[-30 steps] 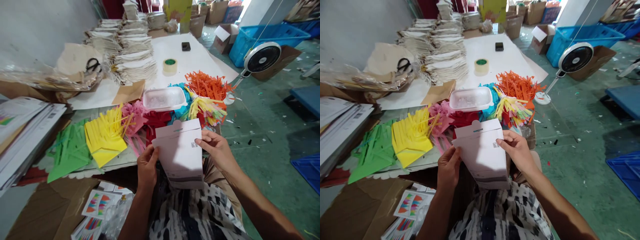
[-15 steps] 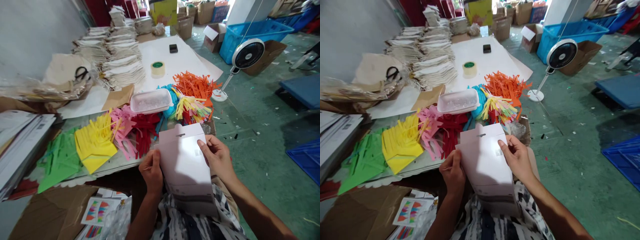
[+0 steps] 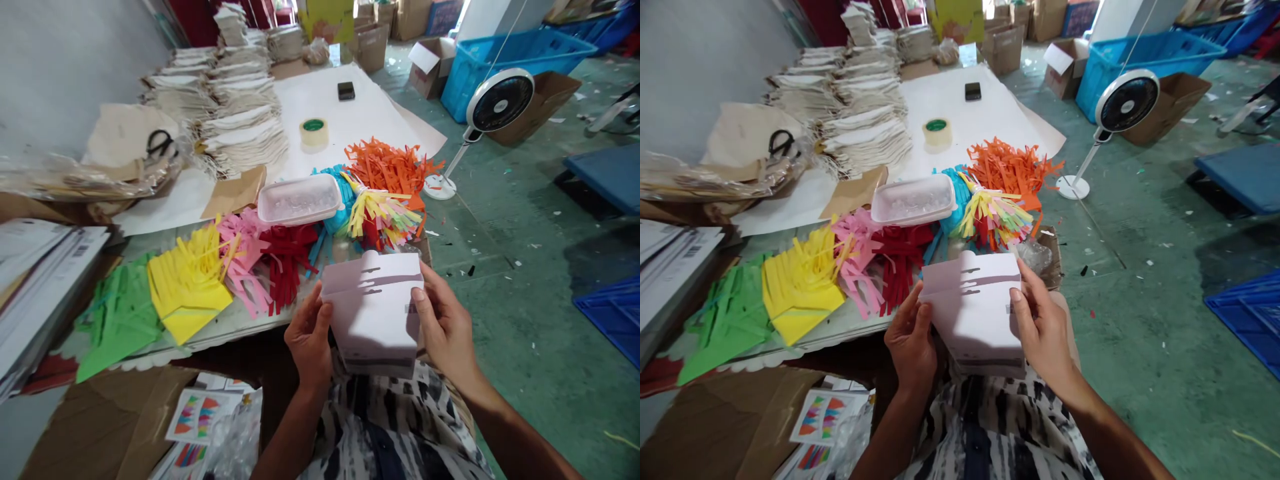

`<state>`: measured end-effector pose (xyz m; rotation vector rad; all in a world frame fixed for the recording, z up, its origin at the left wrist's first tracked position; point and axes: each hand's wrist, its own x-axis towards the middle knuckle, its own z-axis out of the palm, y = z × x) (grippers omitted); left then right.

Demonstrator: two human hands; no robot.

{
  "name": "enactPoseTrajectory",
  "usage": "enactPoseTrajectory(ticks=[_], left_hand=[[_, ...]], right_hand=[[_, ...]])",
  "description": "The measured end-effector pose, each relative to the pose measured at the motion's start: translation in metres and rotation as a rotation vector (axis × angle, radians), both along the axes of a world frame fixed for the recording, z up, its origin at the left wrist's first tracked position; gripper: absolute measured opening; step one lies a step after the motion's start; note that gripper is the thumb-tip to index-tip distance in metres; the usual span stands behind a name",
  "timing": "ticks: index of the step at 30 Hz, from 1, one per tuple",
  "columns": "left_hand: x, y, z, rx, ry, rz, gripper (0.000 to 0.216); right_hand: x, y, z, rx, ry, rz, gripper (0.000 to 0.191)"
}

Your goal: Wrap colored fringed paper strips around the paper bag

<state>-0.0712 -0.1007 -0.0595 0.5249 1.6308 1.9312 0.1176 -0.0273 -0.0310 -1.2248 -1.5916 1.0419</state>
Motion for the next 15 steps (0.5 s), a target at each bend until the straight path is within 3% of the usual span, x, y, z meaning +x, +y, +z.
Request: enactPoseTrajectory(ticks=[2,4,9,15], left_hand=[[0.0009,0.0016,0.0007,0.054,-0.078,-0.001,0.030],[0.0017,0.0021,0.0016,0.088,-0.077,0.011,0.026],[0.0060,0.0005,0.0042,0.125,-0.064,0.040,0.021],[0.0089,0.0012,0.0019,0.140,-0.143,0.000,0.021]], right_hand=[[-0.0020,-0.0024,0.0001,-0.013,0.130,-0.068,0.044],[-0.0044,-0.0043,0.0003,0.020,0.215,-0.136,0.033],[-0.0070,-0.0050,-0.0007,0.090,0.274,-0.251,0.018],[-0.0031,0.0028,-0.0019,-0.128,0.504,-0.243,0.018]])
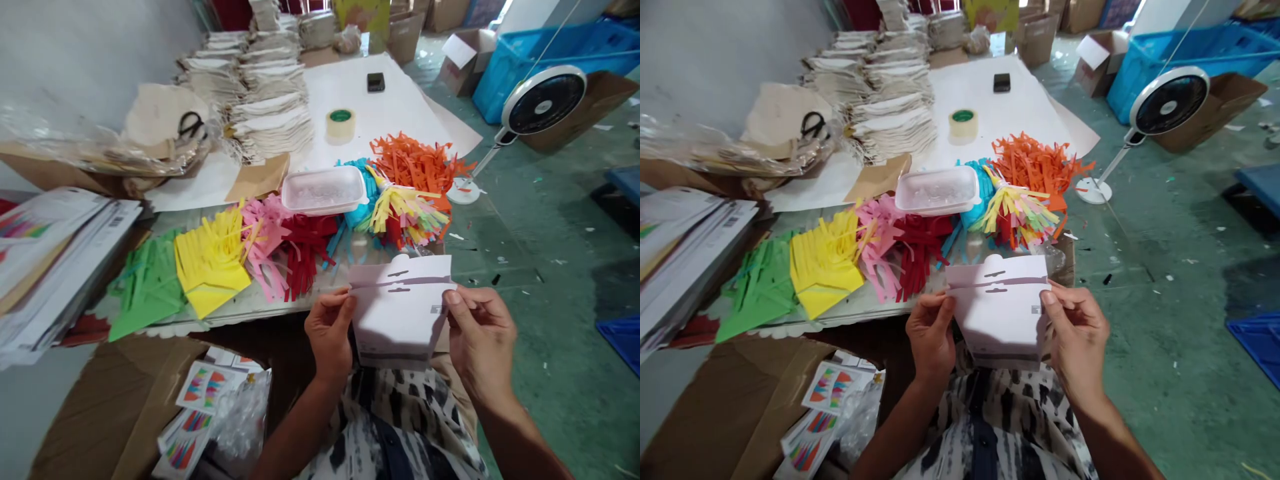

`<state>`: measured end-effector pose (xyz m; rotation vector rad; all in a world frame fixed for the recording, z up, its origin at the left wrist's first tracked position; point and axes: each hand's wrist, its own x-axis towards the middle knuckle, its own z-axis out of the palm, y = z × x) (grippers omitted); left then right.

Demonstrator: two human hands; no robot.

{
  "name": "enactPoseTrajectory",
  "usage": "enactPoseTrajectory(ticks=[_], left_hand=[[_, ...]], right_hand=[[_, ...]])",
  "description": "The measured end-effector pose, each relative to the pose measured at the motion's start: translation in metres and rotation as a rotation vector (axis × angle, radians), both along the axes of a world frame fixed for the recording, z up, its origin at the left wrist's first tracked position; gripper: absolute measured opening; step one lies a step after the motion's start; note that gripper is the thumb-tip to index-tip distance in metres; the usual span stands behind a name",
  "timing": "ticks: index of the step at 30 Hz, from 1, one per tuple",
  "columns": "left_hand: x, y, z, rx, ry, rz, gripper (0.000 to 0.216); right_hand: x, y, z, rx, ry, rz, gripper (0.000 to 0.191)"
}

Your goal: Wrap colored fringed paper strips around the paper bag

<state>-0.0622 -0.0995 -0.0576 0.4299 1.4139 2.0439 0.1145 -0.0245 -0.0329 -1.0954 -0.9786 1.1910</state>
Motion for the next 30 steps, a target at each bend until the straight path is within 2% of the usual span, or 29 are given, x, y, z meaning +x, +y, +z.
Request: enactPoseTrajectory(ticks=[3,8,14,19,21,25,27,30], left_hand=[[-0.002,0.000,-0.001,-0.018,-0.048,-0.016,0.024],[-0.007,0.002,0.000,-0.012,-0.004,0.015,0.027],[-0.008,0.005,0.002,-0.051,-0.020,0.003,0.032],[-0.009,0.008,0.010,-0.042,-0.141,-0.045,0.044],[-0.011,0.007,0.009,-0.076,-0.142,-0.083,0.047],[-0.014,0.007,0.006,-0.145,-0.115,-0.230,0.035],[-0.017,0.011,0.007,-0.142,-0.052,-0.320,0.027],[-0.025,0.022,0.017,-0.105,0.122,-0.424,0.022]], right_hand=[[0.001,0.004,0.004,-0.092,0.071,0.060,0.018],[0.005,0.007,0.010,-0.209,0.128,0.154,0.020],[0.010,0.008,0.012,-0.204,0.073,0.187,0.025],[0.011,0.012,0.014,-0.169,0.089,0.143,0.036],[0.017,0.013,0.013,-0.177,0.040,0.194,0.036],[0.039,0.021,0.006,-0.162,-0.113,0.368,0.031],[0.048,0.028,0.003,-0.110,-0.189,0.435,0.034],[0.053,0.043,0.006,0.005,-0.278,0.516,0.023]])
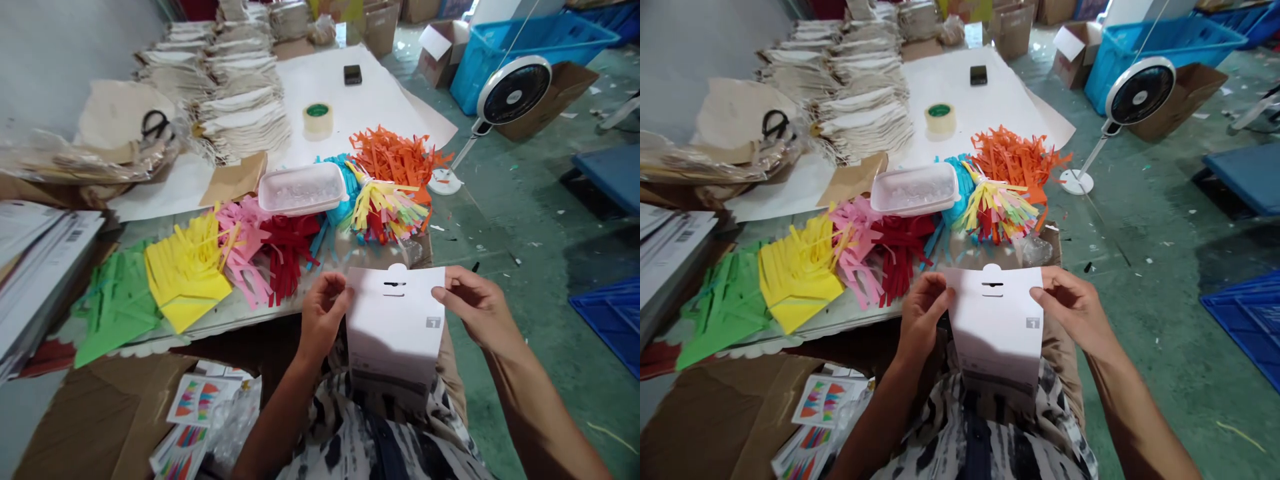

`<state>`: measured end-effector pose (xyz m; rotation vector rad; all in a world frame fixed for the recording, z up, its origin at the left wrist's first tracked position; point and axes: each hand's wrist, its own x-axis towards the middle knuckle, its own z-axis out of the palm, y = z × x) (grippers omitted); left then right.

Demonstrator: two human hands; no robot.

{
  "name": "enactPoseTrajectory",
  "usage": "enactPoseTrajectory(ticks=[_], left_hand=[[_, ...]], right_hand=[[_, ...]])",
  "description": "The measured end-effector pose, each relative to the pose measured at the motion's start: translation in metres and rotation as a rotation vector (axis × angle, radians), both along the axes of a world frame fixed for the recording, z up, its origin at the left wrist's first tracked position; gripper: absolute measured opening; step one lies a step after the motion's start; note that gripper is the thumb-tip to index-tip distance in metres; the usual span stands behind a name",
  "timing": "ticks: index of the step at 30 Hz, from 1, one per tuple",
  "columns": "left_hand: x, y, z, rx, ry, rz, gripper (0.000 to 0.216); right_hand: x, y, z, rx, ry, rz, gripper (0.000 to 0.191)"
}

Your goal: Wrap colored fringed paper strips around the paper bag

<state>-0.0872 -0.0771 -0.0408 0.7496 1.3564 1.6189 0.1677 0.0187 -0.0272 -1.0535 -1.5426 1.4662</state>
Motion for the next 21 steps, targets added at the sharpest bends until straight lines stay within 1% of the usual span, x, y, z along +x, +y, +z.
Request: enactPoseTrajectory(ticks=[2,3,6,8,10,14,18,21], left_hand=[[-0.009,0.011,0.010,0.026,0.078,-0.101,0.024],[-0.015,0.016,0.015,0.030,0.106,-0.164,0.025],[-0.030,0.030,0.026,0.022,0.166,-0.327,0.027],[-0.036,0.034,0.030,0.014,0.182,-0.371,0.028],[-0.039,0.035,0.029,0.025,0.180,-0.368,0.026],[-0.040,0.034,0.024,0.076,0.217,-0.363,0.022],[-0.044,0.030,0.019,0.137,0.300,-0.424,0.010],[-0.048,0.025,0.016,0.096,0.270,-0.510,0.012]], right_hand=[[-0.001,0.010,0.005,0.090,-0.031,0.028,0.014],[-0.001,0.015,0.007,0.126,-0.049,0.029,0.012],[-0.003,0.024,0.013,0.158,-0.098,0.006,0.017],[-0.003,0.027,0.013,0.141,-0.120,0.026,0.023],[-0.002,0.028,0.012,0.147,-0.118,0.088,0.024],[-0.002,0.030,0.010,0.210,-0.095,0.177,0.017],[0.000,0.032,0.012,0.237,-0.099,0.278,0.017],[0.004,0.031,0.013,0.271,-0.145,0.333,0.017]])
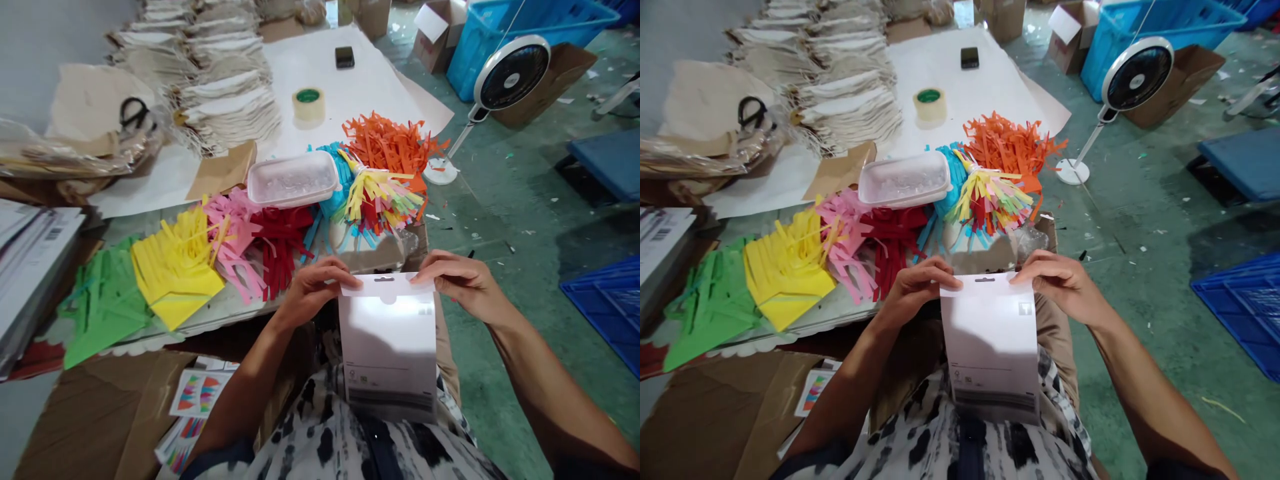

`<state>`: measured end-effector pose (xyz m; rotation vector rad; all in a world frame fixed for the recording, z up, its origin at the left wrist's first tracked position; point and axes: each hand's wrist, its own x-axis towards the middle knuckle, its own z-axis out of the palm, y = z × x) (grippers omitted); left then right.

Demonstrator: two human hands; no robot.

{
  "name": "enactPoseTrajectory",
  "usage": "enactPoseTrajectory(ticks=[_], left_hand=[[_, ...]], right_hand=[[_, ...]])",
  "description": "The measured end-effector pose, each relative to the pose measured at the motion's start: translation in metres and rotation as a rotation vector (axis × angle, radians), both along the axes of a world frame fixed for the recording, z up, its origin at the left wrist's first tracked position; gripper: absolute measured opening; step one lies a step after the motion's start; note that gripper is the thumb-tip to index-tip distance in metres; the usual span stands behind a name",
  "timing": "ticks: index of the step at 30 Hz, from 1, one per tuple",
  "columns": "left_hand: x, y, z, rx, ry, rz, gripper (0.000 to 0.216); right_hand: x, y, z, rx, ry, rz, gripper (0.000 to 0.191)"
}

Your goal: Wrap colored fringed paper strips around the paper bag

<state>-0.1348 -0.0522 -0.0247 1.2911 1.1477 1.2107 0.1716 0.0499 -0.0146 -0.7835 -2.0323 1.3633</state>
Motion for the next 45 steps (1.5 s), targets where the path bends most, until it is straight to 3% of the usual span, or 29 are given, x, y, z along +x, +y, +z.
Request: enactPoseTrajectory(ticks=[4,9,12,15,18,21,24,27,32,35,40,45], left_hand=[[0.008,-0.011,-0.003,-0.153,-0.074,-0.017,0.029],[0.041,-0.018,0.001,-0.093,-0.019,0.328,0.030],[0.053,-0.019,0.009,-0.062,-0.018,0.380,0.026],[0.054,-0.020,0.016,-0.114,-0.164,0.347,0.032],[0.050,-0.022,0.018,-0.256,-0.341,0.278,0.058],[0.044,-0.025,0.012,-0.389,-0.401,0.209,0.033],[0.039,-0.026,0.006,-0.432,-0.422,0.157,0.037],[0.038,-0.021,0.004,-0.422,-0.409,0.113,0.040],[0.047,-0.011,0.012,-0.337,-0.305,0.057,0.039],[0.055,-0.010,0.011,-0.370,-0.392,0.035,0.046],[0.067,-0.016,0.000,-0.509,-0.518,-0.075,0.073],[0.071,-0.018,0.001,-0.587,-0.518,-0.092,0.056]], right_hand=[[0.008,-0.002,0.005,0.081,-0.066,0.007,0.020],[0.008,-0.013,0.022,0.089,-0.121,0.014,0.032],[0.001,-0.027,0.029,0.039,-0.067,-0.127,0.022],[-0.003,-0.040,0.032,-0.100,-0.024,-0.232,0.045],[-0.002,-0.048,0.034,-0.165,-0.047,-0.202,0.028],[0.002,-0.049,0.033,-0.193,-0.052,-0.194,0.015],[0.006,-0.042,0.031,-0.216,-0.064,-0.174,0.019],[0.005,-0.030,0.036,-0.128,-0.180,-0.097,0.025],[-0.016,-0.014,0.054,0.229,-0.398,0.089,0.029],[-0.027,-0.010,0.057,0.185,-0.406,0.225,0.027],[-0.029,-0.003,0.051,0.144,-0.305,0.260,0.038],[-0.028,0.007,0.043,0.094,-0.210,0.356,0.036]])
